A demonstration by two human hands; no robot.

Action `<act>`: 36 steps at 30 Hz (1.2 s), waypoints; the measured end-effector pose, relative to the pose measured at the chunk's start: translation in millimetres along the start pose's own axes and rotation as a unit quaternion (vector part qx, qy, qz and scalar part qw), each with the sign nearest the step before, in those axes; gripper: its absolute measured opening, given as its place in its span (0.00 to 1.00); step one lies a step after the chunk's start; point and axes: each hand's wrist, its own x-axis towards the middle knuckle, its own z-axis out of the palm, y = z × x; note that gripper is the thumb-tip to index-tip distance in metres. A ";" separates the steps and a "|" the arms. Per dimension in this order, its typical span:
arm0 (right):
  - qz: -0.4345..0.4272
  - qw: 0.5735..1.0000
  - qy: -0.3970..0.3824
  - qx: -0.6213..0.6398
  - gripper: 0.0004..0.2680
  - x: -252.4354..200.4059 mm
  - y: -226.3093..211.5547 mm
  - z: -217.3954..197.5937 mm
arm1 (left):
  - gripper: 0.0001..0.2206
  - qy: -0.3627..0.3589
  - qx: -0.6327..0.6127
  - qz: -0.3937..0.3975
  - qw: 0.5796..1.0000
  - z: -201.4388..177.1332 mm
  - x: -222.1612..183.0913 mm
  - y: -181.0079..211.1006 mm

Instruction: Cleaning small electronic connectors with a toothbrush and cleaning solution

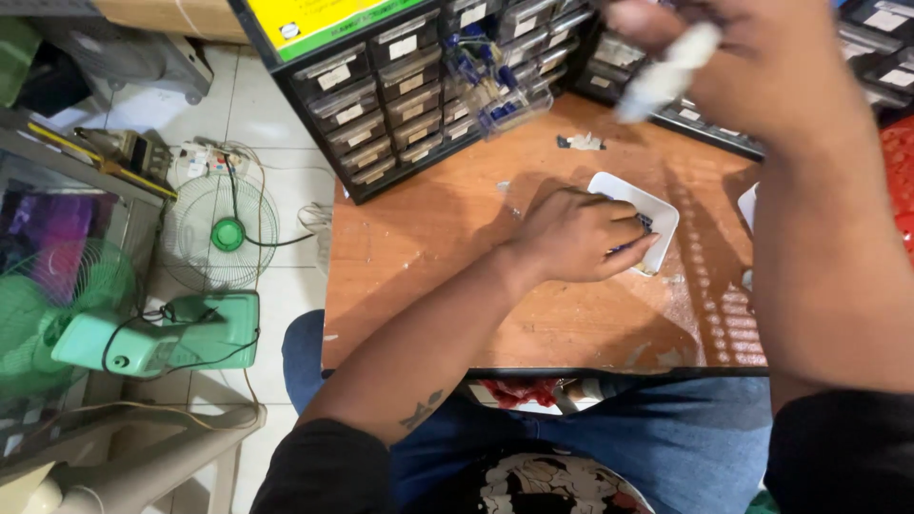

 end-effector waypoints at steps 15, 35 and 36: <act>0.122 0.873 -0.149 0.449 0.33 -90.3 36.8 62.6 | 0.09 0.078 -0.565 -0.250 0.782 6.2 9.6 -25.9; 0.114 0.877 -0.155 0.441 0.31 -114.1 61.6 72.6 | 0.02 -0.053 -0.586 -0.216 0.779 -10.5 22.4 -29.6; 0.123 0.884 -0.107 0.438 0.28 -120.4 69.6 75.0 | 0.01 -0.099 -0.506 -0.247 0.820 -20.5 22.2 -27.1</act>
